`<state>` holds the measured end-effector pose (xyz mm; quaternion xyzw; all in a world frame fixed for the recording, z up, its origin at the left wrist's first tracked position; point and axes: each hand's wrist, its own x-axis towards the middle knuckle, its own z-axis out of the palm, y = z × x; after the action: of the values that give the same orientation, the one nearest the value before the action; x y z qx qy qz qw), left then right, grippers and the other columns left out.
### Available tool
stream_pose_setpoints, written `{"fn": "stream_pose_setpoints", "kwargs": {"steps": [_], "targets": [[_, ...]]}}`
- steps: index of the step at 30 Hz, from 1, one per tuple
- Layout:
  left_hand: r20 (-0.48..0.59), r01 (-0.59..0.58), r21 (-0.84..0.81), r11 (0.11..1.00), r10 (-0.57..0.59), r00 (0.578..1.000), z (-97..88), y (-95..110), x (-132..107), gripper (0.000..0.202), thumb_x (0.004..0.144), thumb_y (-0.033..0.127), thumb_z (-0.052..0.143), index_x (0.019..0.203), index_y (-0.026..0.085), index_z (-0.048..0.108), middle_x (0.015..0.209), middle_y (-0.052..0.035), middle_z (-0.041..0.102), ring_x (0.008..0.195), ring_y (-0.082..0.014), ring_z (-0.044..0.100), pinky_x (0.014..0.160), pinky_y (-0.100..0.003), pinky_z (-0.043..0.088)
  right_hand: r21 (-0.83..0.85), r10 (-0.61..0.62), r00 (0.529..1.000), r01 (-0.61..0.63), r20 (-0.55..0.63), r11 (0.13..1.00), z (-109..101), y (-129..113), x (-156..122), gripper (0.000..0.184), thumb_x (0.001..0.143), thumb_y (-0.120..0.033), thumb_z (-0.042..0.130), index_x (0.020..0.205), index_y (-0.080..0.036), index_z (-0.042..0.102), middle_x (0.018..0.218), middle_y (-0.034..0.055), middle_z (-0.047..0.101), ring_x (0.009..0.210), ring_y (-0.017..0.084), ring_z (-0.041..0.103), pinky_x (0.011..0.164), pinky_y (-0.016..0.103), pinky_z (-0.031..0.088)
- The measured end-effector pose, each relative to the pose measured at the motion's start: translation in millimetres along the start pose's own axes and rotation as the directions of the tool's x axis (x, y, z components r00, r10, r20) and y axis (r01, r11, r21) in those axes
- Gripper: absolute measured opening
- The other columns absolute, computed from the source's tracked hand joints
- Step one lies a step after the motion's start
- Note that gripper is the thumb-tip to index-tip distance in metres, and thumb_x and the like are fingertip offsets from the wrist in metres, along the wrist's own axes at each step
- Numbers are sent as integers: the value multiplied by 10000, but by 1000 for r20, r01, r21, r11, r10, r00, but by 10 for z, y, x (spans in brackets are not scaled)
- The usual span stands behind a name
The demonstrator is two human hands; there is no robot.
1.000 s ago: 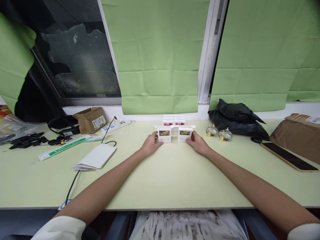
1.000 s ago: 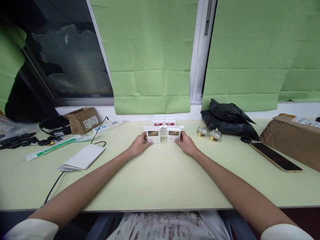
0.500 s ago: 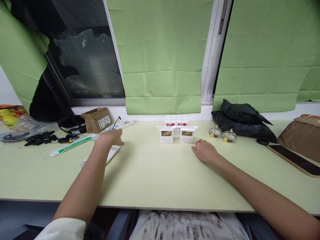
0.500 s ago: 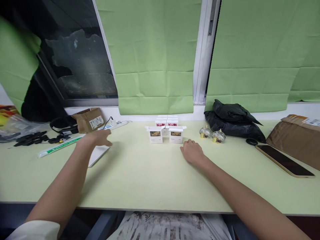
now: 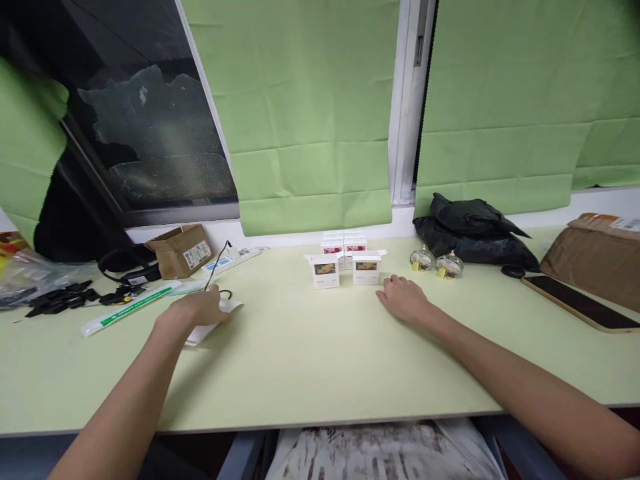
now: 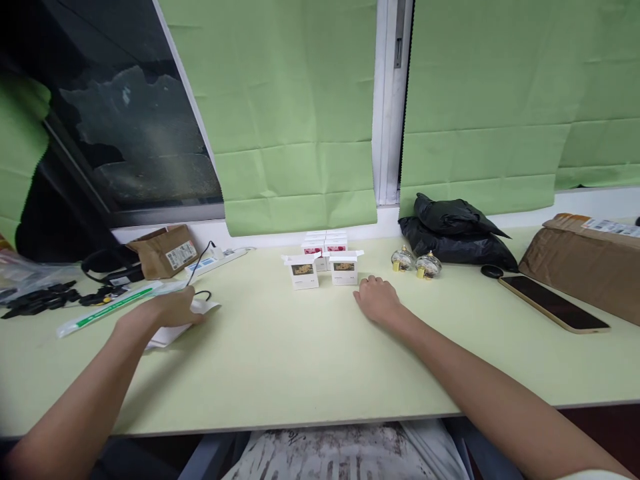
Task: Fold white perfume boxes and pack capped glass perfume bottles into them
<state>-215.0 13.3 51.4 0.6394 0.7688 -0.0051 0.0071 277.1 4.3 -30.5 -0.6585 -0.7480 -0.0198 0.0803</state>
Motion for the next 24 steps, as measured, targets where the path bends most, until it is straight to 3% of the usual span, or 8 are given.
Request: {"fn": "stream_pose_setpoints", "kwargs": {"steps": [3,6,11,14,17,21,24], "targets": [[120,-16,14,1000,14,993,-33,100,-75,859,558,550,771,1317,172,633,1166,-223,762,1040,-461,710,828,-473,528,1,3,1000,-3,3,1000,-10,0,-2,433,1062,-395,417,1233,-103,687,1266,252,679,1173,358,636,992,452,468],[198,-112,-36,993,117,973,-99,277,-229,885,588,584,738,1391,231,621,1331,-199,709,1159,-452,680,867,-456,523,3,2,1000,-2,5,1000,-19,3,-7,429,1062,-399,422,1235,-107,685,1266,250,680,1170,356,638,987,451,471],[216,-270,-215,939,315,924,-168,718,-720,891,627,698,756,1443,379,600,1363,-122,703,1109,-399,710,821,-406,527,-6,-8,1000,8,6,1000,-38,2,-13,426,1065,-405,420,1222,-108,684,1261,246,681,1161,359,640,972,445,477],[219,-403,-291,868,470,855,-107,1017,-1038,893,643,716,780,1470,452,568,1311,-90,722,1076,-374,718,800,-384,527,-14,-11,1000,11,2,1000,-42,-6,-17,422,1068,-408,423,1225,-114,682,1263,243,679,1164,357,640,978,441,471],[171,-528,-316,788,595,785,-21,1311,-1219,824,710,650,767,1481,438,566,1327,-100,697,1065,-373,715,827,-401,529,-21,-14,1000,14,-12,1000,-35,-13,-20,424,1070,-405,422,1231,-106,676,1253,251,680,1164,363,640,980,444,465],[111,-665,-372,647,743,660,1,1665,-1193,790,747,559,779,1487,396,556,1312,-94,703,1146,-367,680,883,-391,521,-30,-17,1000,17,-24,999,-18,-4,-14,415,1068,-412,432,1209,-111,681,1231,236,693,1147,353,646,962,427,473],[19,-708,-428,562,789,615,-15,1875,-1079,745,793,533,766,1487,389,537,1320,-83,694,1145,-354,671,884,-387,520,-29,-18,999,17,-37,999,-12,9,-2,395,1058,-413,456,1182,-118,686,1202,223,710,1122,349,652,938,416,481]]}}
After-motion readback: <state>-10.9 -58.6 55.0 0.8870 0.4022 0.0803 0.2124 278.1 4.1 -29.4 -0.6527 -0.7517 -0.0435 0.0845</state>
